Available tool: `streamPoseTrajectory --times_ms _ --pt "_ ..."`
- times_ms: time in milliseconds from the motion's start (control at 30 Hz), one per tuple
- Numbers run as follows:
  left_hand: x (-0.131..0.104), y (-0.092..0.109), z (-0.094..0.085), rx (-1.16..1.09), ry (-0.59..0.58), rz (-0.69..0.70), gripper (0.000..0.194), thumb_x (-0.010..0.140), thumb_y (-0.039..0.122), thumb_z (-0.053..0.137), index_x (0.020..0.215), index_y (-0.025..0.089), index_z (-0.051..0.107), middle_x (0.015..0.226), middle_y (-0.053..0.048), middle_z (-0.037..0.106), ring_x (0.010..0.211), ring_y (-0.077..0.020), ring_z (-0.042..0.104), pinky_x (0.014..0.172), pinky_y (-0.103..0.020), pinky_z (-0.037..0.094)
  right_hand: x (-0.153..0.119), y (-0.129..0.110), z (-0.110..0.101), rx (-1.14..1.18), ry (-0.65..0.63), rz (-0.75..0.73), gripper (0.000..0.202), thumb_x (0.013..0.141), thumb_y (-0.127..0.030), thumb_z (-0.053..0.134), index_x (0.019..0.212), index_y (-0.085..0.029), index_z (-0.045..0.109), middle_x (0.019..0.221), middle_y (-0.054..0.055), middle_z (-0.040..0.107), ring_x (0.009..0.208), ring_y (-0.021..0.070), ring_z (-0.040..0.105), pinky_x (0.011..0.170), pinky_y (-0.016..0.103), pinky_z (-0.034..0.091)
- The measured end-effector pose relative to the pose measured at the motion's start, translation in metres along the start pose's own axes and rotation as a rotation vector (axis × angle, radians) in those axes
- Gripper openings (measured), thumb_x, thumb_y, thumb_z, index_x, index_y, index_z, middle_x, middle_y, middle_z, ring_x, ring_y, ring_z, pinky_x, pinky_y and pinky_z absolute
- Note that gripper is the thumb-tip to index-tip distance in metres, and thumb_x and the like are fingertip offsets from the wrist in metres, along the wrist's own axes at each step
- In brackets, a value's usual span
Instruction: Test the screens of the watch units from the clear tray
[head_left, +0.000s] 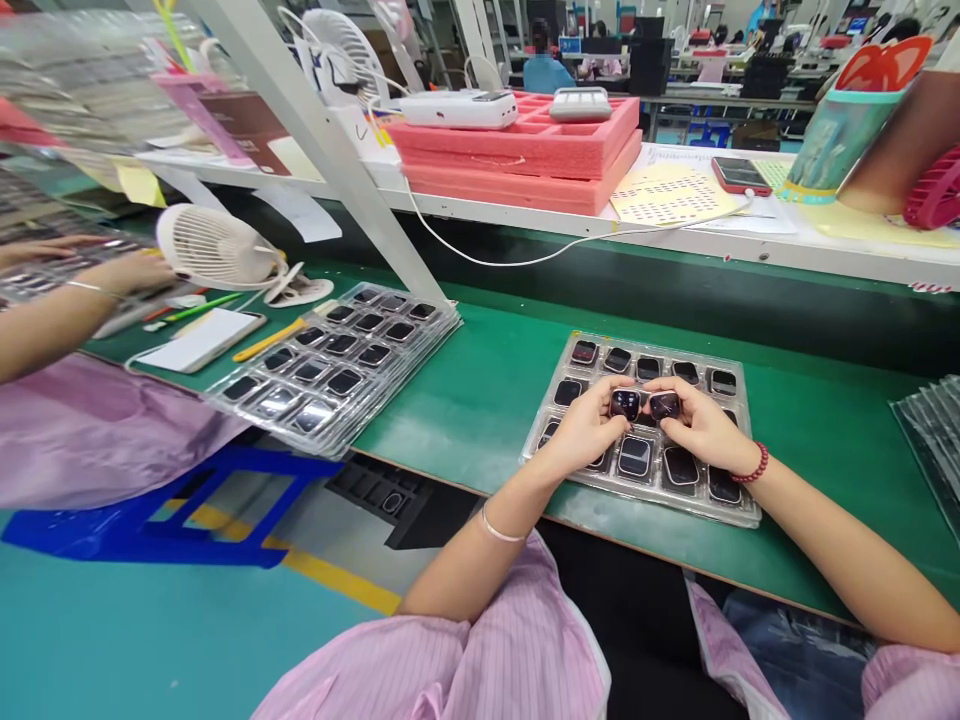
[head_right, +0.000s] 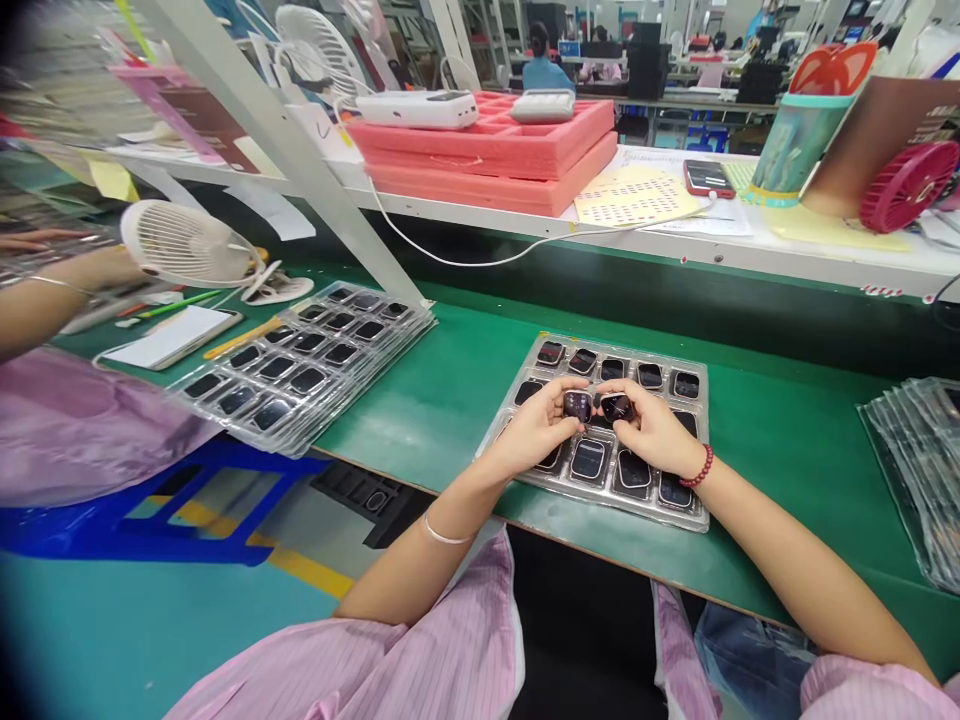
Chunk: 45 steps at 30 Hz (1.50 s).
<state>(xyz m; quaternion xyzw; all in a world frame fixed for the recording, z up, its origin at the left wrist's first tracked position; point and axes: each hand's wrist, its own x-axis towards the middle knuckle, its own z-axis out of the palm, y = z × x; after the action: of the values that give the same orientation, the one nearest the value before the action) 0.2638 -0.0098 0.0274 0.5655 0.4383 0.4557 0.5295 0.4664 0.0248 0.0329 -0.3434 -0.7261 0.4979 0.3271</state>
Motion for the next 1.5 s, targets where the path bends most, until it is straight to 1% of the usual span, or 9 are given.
streamPoseTrajectory --times_ms 200,333,600,767,867,967,1167,1333,1500 --pt "-0.0024 0.0037 -0.0010 0.054 -0.009 -0.024 0.031 0.084 0.020 0.056 0.115 0.015 0.058 0.098 -0.006 0.067 0.072 -0.0129 0.063 0.066 -0.025 0.050 0.0007 -0.0013 -0.0028 0.075 -0.007 0.110 0.028 0.087 -0.025 0.052 0.113 -0.019 0.060 0.099 0.007 0.068 0.063 0.0144 0.062 0.055 0.029 0.050" --pt "-0.0011 0.0032 -0.0020 0.071 0.004 -0.076 0.042 0.082 0.009 0.042 0.122 0.016 0.056 0.097 -0.006 0.067 0.074 -0.0137 0.066 0.059 -0.022 0.046 0.0005 -0.0024 -0.0016 0.030 0.011 0.058 0.022 0.082 -0.022 0.061 0.104 -0.019 0.061 0.091 0.005 0.069 0.071 0.0161 0.063 0.061 0.029 0.051" --pt "-0.0003 0.0039 0.0008 -0.034 -0.003 -0.016 0.023 0.076 0.011 0.056 0.100 0.014 0.059 0.096 -0.006 0.066 0.081 -0.0140 0.063 0.074 -0.027 0.054 0.0011 -0.0025 -0.0026 0.099 -0.071 0.074 0.034 0.081 -0.018 0.055 0.115 -0.019 0.058 0.103 0.008 0.069 0.066 0.0140 0.064 0.061 0.030 0.054" --pt "-0.0005 0.0051 -0.0002 0.011 0.018 0.001 0.045 0.069 0.005 0.061 0.113 0.015 0.057 0.095 -0.003 0.066 0.083 -0.0134 0.064 0.075 -0.024 0.052 0.0015 0.0005 -0.0025 0.109 -0.062 0.047 0.042 0.077 -0.013 0.059 0.118 -0.021 0.059 0.105 0.007 0.070 0.073 0.0152 0.067 0.067 0.030 0.056" --pt "0.0008 0.0036 -0.0017 -0.006 -0.004 -0.037 0.032 0.083 0.019 0.057 0.114 0.014 0.060 0.092 -0.005 0.068 0.069 -0.0116 0.065 0.061 -0.022 0.049 0.0018 0.0023 -0.0038 0.122 -0.052 0.100 0.026 0.087 -0.025 0.056 0.111 -0.019 0.064 0.099 0.008 0.072 0.063 0.0140 0.065 0.058 0.028 0.054" --pt "0.0015 0.0023 -0.0027 0.006 0.009 -0.073 0.034 0.094 0.036 0.044 0.109 0.012 0.064 0.082 -0.005 0.067 0.058 -0.0116 0.063 0.048 -0.020 0.040 0.0025 0.0028 -0.0051 0.183 -0.033 0.128 0.031 0.096 -0.039 0.047 0.106 -0.017 0.065 0.093 0.009 0.072 0.060 0.0144 0.065 0.053 0.028 0.051" --pt "0.0002 0.0007 -0.0028 0.011 0.002 -0.061 0.048 0.081 0.018 0.063 0.129 0.017 0.055 0.097 -0.006 0.070 0.075 -0.0143 0.069 0.059 -0.020 0.048 0.0024 0.0008 -0.0035 0.127 0.026 0.103 0.040 0.080 -0.023 0.066 0.119 -0.021 0.060 0.097 0.006 0.071 0.064 0.0137 0.061 0.055 0.026 0.050" --pt "0.0014 0.0006 -0.0032 0.023 0.011 -0.059 0.033 0.093 0.030 0.049 0.118 0.013 0.063 0.098 -0.009 0.071 0.068 -0.0140 0.069 0.050 -0.020 0.044 0.0030 0.0018 -0.0053 0.210 -0.013 0.140 0.030 0.093 -0.040 0.050 0.106 -0.018 0.066 0.087 0.007 0.071 0.052 0.0119 0.056 0.049 0.027 0.048" --pt "-0.0002 0.0021 -0.0018 0.009 -0.001 -0.057 0.049 0.077 0.009 0.057 0.126 0.017 0.057 0.114 -0.009 0.069 0.083 -0.0151 0.071 0.069 -0.023 0.054 0.0038 0.0007 -0.0032 0.180 0.024 0.111 0.043 0.077 -0.017 0.062 0.119 -0.021 0.057 0.103 0.006 0.071 0.066 0.0132 0.062 0.056 0.026 0.052"
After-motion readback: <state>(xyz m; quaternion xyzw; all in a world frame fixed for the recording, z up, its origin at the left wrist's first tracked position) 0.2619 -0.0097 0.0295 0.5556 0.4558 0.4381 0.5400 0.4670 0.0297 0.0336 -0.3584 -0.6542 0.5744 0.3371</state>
